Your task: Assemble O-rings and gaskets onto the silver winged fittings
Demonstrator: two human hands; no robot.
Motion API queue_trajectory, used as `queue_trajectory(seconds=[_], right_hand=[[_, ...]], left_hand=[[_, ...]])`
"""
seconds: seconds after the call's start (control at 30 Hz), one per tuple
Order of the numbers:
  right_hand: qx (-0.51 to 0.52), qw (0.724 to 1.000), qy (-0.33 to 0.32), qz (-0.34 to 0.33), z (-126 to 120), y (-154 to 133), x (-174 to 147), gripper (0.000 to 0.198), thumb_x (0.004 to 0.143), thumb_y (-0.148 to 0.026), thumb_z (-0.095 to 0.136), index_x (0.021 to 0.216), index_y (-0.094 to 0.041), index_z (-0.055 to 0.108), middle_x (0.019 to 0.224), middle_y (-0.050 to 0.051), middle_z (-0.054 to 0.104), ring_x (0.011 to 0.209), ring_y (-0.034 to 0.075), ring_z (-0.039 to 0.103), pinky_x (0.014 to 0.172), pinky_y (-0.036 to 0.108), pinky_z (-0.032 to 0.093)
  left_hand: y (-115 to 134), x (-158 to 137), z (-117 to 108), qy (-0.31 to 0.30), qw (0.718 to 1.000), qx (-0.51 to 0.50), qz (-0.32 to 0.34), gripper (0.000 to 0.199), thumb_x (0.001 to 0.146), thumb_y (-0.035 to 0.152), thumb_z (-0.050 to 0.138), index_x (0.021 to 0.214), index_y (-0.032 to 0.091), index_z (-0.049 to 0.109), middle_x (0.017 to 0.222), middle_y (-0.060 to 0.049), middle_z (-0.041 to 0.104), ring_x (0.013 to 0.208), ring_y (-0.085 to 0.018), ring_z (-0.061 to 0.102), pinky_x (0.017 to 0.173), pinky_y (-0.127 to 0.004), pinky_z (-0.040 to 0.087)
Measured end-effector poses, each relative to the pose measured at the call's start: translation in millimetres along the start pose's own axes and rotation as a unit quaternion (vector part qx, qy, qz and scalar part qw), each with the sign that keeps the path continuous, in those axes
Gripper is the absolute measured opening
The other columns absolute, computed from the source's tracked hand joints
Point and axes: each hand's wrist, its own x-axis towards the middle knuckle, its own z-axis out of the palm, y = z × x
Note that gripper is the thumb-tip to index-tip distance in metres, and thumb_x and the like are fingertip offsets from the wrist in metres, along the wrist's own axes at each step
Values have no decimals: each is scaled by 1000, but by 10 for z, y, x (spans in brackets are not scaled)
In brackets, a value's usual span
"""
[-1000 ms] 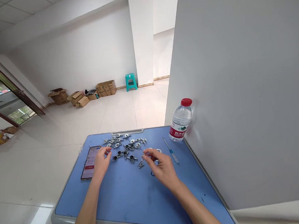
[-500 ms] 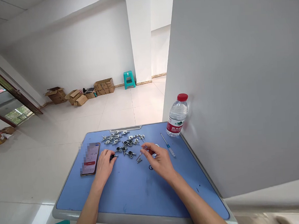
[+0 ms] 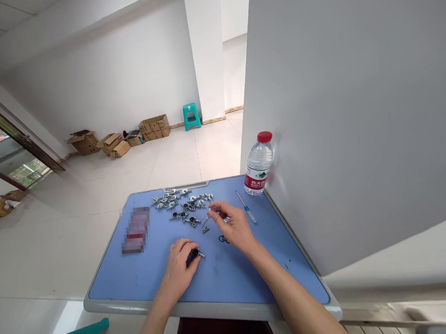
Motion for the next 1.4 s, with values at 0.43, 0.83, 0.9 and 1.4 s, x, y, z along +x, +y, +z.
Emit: queue_trajectory(seconds=[0.43,0.83,0.9,1.4], right_hand=[[-6,1000,-11,15,-44,-24,32,26,87,-40,53,93,-17,65,65,0,57,59,14,52,57,26,42],[-107,984,-84,111,-263,40,161,17,85,-25,38,86,-22,55,62,-4,51,53,13,48,50,24,34],[-137,978,-105,118,-308,85,184,17,83,-23,40,85,-21,57,61,-4,53,54,13,48,51,23,33],[-270,931,-208,128,-462,260,188,15,76,-9,56,74,-18,67,78,5,68,70,17,56,57,25,31]], left_hand=[[-48,6,-37,11,1000,1,-22,25,82,12,60,104,23,58,96,-2,64,93,-22,59,83,-37,46],[-60,13,1,12,1000,6,13,26,83,9,53,104,24,58,103,-4,65,101,-24,58,87,-39,45],[-68,12,8,19,1000,10,16,26,83,10,54,105,24,58,103,-4,65,101,-24,59,87,-38,46],[-70,-4,-3,27,1000,-2,15,24,83,11,55,104,23,60,102,-4,66,98,-23,60,86,-40,48]])
